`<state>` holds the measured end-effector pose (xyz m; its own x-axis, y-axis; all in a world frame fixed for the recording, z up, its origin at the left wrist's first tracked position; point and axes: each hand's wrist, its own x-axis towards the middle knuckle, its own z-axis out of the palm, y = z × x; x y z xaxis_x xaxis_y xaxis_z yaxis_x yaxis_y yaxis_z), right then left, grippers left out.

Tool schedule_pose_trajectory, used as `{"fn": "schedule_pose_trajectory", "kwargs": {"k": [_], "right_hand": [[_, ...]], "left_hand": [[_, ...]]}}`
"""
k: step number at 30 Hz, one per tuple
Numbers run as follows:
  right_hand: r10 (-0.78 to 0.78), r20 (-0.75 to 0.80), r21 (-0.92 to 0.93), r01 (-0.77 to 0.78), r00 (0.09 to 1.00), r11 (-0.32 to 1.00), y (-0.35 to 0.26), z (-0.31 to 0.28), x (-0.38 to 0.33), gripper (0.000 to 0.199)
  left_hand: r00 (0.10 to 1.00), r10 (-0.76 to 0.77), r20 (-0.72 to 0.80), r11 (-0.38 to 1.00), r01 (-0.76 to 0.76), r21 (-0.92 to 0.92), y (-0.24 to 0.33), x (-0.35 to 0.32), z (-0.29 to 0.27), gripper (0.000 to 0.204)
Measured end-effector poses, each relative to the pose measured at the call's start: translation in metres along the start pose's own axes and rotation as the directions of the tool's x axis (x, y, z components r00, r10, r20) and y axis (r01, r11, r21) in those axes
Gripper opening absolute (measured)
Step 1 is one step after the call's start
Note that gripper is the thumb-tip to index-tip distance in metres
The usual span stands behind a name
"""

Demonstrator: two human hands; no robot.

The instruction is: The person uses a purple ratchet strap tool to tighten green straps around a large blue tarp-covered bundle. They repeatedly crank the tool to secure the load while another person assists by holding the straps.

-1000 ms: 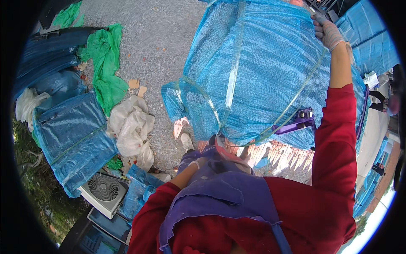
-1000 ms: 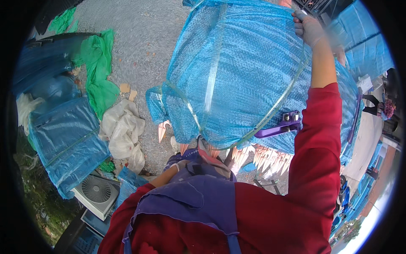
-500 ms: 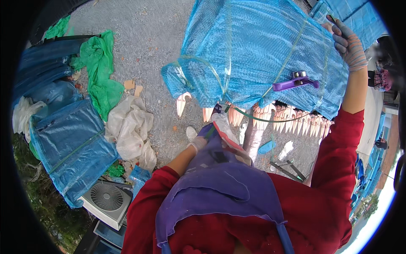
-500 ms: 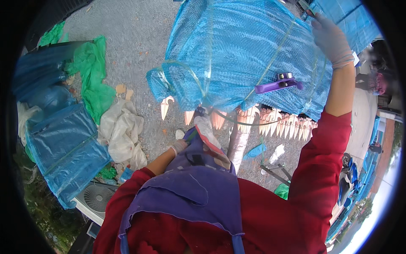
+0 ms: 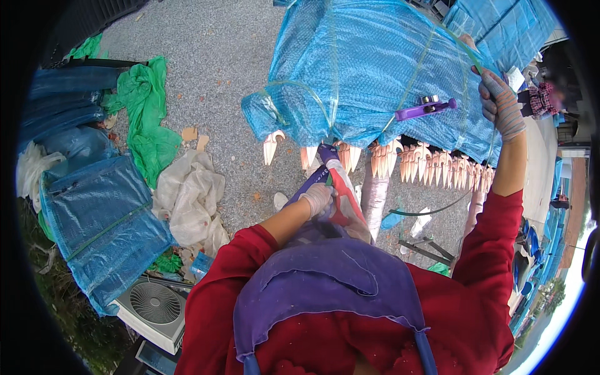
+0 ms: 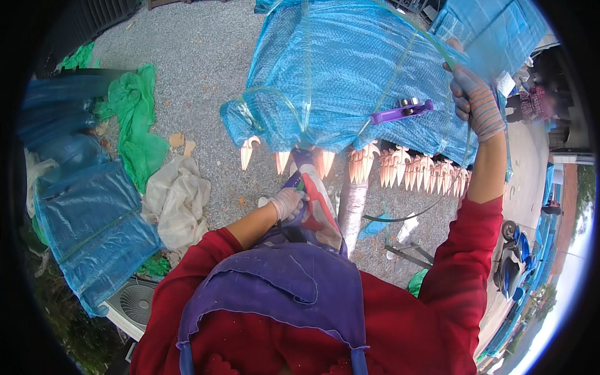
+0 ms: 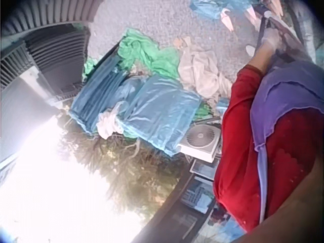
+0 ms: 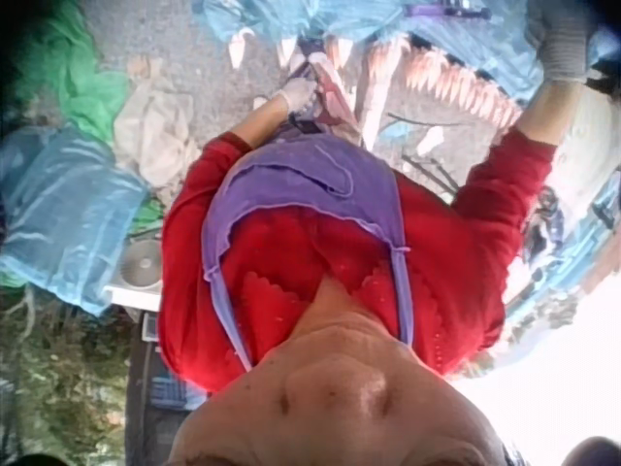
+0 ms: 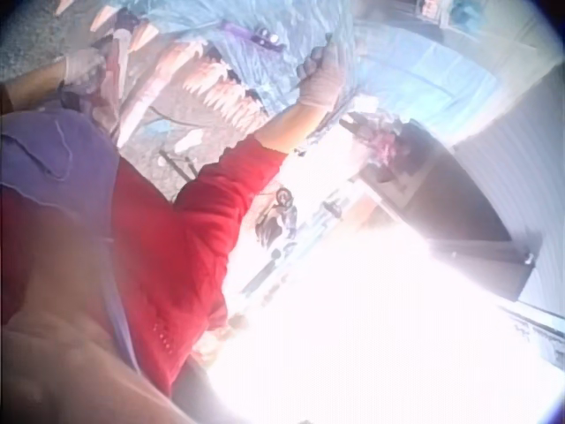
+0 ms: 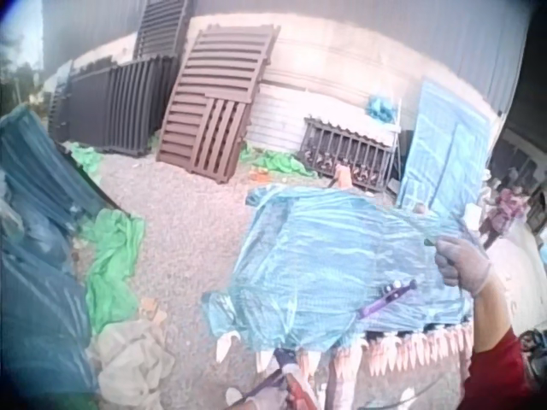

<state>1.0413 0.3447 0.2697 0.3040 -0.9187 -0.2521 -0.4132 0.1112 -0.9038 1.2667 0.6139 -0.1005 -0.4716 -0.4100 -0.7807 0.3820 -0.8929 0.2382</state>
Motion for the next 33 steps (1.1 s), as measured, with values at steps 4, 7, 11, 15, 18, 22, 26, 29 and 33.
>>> {"fn": "schedule_pose_trajectory", "kwargs": {"k": [4, 7, 11, 15, 18, 22, 26, 29, 33], "right_hand": [[0.049, -0.009, 0.031, -0.048, 0.999, 0.998, 0.023, 0.027, -0.014, 0.039], [0.089, -0.058, -0.011, -0.09, 0.994, 0.996, 0.038, 0.029, -0.03, 0.037], [0.165, -0.03, 0.067, -0.163, 0.986, 0.984, 0.064, 0.018, -0.04, 0.034], [0.194, -0.011, 0.105, -0.192, 0.981, 0.976, 0.085, 0.037, -0.052, 0.032], [0.155, -0.033, 0.022, -0.155, 0.987, 0.988, 0.1, 0.05, -0.061, 0.034], [0.169, -0.036, -0.032, -0.17, 0.985, 0.985, 0.108, 0.073, -0.076, 0.032], [0.182, -0.055, 0.052, -0.179, 0.982, 0.982, 0.119, 0.078, -0.086, 0.031], [0.12, -0.038, 0.114, -0.115, 0.992, 0.987, 0.122, 0.085, -0.089, 0.03], [0.05, -0.038, 0.121, -0.045, 0.998, 0.992, 0.108, 0.105, -0.094, 0.03]], "left_hand": [[0.991, 0.076, -0.113, 0.986, -0.092, -0.141, 0.04, -0.03, 0.022, 0.015], [0.985, 0.135, -0.111, 0.966, -0.156, -0.204, 0.051, -0.032, 0.015, 0.016], [0.982, 0.106, -0.154, 0.976, -0.132, -0.175, 0.047, -0.027, 0.004, 0.015], [0.964, 0.043, -0.263, 0.995, -0.066, -0.079, 0.025, -0.009, -0.009, 0.013], [0.921, -0.016, -0.388, 1.0, 0.004, -0.031, 0.015, 0.003, -0.01, 0.015], [0.948, 0.022, -0.317, 0.993, -0.057, -0.102, 0.012, -0.004, 0.009, 0.016], [0.972, 0.153, -0.181, 0.965, -0.187, -0.185, 0.014, -0.029, 0.043, 0.016], [0.948, 0.197, -0.25, 0.967, -0.23, -0.112, 0.014, -0.03, 0.05, 0.017], [0.853, 0.472, -0.223, 0.879, -0.473, 0.052, 0.023, -0.033, 0.05, 0.014]]}}
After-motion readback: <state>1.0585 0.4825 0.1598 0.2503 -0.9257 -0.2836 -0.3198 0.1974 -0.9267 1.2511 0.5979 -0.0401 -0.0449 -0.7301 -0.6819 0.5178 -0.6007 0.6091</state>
